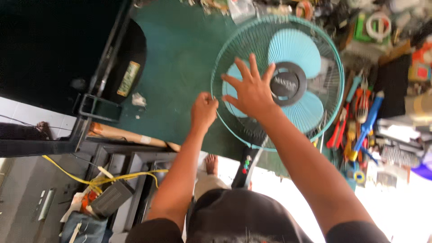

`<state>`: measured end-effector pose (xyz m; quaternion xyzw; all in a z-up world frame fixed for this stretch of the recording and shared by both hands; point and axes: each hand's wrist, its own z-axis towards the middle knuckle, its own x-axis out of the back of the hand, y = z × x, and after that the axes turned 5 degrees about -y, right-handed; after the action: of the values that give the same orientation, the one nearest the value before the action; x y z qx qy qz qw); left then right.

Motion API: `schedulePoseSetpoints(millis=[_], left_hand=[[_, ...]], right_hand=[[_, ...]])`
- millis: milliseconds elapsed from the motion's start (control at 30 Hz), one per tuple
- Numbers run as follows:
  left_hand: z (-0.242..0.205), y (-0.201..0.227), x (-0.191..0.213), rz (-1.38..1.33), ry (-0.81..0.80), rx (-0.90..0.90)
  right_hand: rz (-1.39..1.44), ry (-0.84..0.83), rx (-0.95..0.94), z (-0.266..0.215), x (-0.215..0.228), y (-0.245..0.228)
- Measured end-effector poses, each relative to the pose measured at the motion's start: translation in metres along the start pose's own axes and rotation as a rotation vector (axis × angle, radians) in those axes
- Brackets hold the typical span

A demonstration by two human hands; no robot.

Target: The person assembles a standing fan by attaching the motor housing to the stand, securing the fan blades, and fastening the front and rear wire cages. The person then adjusts the fan head and tests the rotation.

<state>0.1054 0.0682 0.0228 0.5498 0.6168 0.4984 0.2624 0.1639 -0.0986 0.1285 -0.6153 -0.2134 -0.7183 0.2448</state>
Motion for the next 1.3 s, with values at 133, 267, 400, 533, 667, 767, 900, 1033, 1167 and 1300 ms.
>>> schedulePoseSetpoints(millis=[133,267,400,533,667,767,900,1033,1167,1300], left_hand=[[0.000,0.004,0.000,-0.052,-0.018,0.008],[0.007,-0.002,-0.006,-0.262,-0.051,0.005],[0.015,0.007,0.002,-0.289,-0.126,0.016],[0.041,-0.012,-0.001,-0.290,-0.131,0.027],[0.062,-0.025,-0.008,-0.535,-0.099,0.126],[0.074,-0.023,-0.007,-0.475,-0.104,0.115],[0.064,0.022,0.001,-0.389,-0.130,0.005],[0.108,0.015,0.000,-0.386,-0.194,-0.050],[0.126,0.018,0.006,-0.432,-0.311,0.084],[0.141,0.000,0.003,-0.502,-0.369,0.058]], right_hand=[[0.007,-0.118,-0.062,0.003,0.003,-0.002],[0.066,-0.140,-0.080,0.001,-0.004,0.005],[0.056,-0.087,-0.051,-0.003,-0.011,0.006],[0.078,-0.065,-0.071,-0.003,-0.013,0.004],[0.113,-0.067,-0.076,-0.006,-0.012,0.003],[0.106,-0.061,-0.091,-0.005,-0.012,0.005],[0.111,-0.060,-0.082,-0.007,-0.014,0.004],[0.089,-0.052,-0.089,-0.007,-0.016,0.002],[0.097,-0.105,-0.114,-0.003,-0.007,0.004],[0.058,-0.168,-0.137,0.000,-0.003,0.004]])
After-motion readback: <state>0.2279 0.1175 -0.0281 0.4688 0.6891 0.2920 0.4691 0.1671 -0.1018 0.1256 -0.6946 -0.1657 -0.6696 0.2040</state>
